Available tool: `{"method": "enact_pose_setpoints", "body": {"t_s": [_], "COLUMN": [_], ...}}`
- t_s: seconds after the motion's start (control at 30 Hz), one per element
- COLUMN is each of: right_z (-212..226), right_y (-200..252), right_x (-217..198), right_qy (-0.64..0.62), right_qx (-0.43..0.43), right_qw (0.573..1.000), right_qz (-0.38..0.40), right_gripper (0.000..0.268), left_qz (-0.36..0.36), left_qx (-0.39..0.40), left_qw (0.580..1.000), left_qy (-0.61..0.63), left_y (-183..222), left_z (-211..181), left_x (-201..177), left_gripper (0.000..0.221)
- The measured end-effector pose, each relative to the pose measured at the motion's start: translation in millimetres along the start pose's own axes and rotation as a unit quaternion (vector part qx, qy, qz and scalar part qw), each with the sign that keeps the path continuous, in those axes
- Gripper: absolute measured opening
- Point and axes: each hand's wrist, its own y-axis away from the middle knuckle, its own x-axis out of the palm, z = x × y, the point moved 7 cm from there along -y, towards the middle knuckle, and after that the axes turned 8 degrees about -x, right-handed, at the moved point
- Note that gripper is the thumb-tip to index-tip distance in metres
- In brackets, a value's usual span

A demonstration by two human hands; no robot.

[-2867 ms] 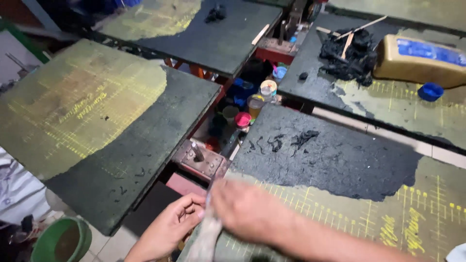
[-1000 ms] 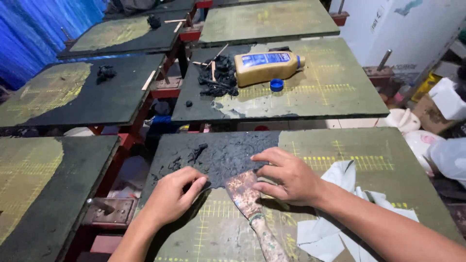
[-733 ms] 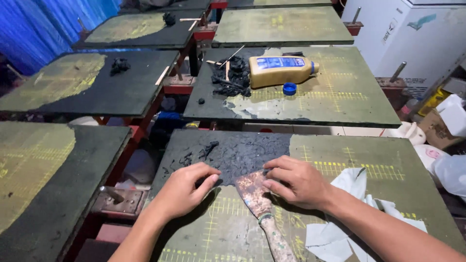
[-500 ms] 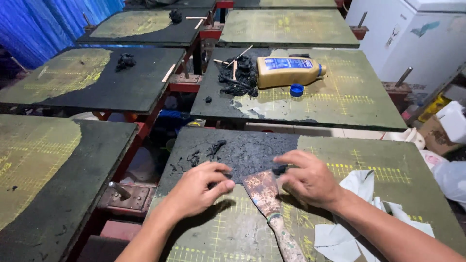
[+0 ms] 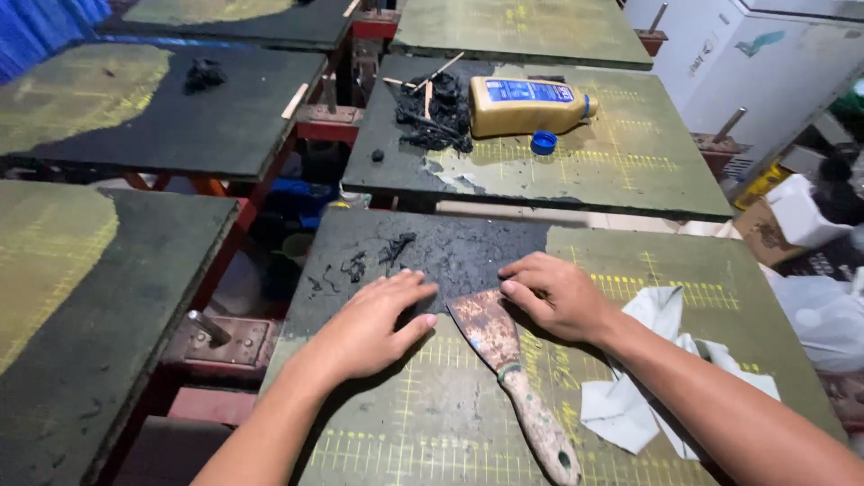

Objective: Using a hand scraper to remove dried ink or adhesive residue from a screen printing board.

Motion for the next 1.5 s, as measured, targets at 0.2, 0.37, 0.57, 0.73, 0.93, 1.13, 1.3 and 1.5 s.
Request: {"method": "enact_pose_setpoints", "body": {"t_s": [0.2, 0.37, 0.57, 0.73, 0.93, 1.13, 1.3, 1.5], "right_z": [-11.8, -1.0, -8.9, -19.6, -3.2, 8.1, 12.0, 6.2], "right_y": [7.3, -3.5, 3.4, 12.1, 3.3, -5.7, -11.3, -9.9], "right_x": [5.5, -5.9, 0.1, 9.7, 1.0, -4.0, -7.4, -1.8], "right_qy": [0.043, 0.053, 0.05, 0.08, 0.087, 0.1, 0.065, 0.043], "right_qx": [0.013, 0.0, 0.014, -0.021, -0.056, -0.054, -0.034, -0.026], "right_qw": [0.999, 0.998, 0.999, 0.996, 0.994, 0.993, 0.997, 0.999], "right_qz": [-0.023, -0.029, -0.01, -0.028, -0.027, -0.017, -0.022, -0.015], "right_gripper": [0.022, 0.02, 0.014, 0.016, 0.016, 0.016, 0.017, 0.017], "left_qz": [0.053, 0.085, 0.076, 0.092, 0.079, 0.077, 0.088, 0.107], "left_qx": [-0.011, -0.032, -0.025, -0.037, -0.034, -0.027, -0.027, -0.052], "left_qw": [0.992, 0.986, 0.986, 0.983, 0.985, 0.985, 0.979, 0.977], "left_qy": [-0.117, -0.143, -0.147, -0.156, -0.151, -0.154, -0.184, -0.179], "left_y": [-0.3, -2.1, 4.1, 4.7, 4.5, 1.5, 4.7, 10.8], "left_z": [3.0, -0.5, -0.2, -2.0, 2.4, 5.7, -5.3, -8.5], "left_x": [20.4, 19.1, 23.9, 25.0, 23.5, 22.5, 19.4, 17.9], "left_gripper": [0.066, 0.08, 0.077, 0.077, 0.075, 0.076, 0.076, 0.074]}}
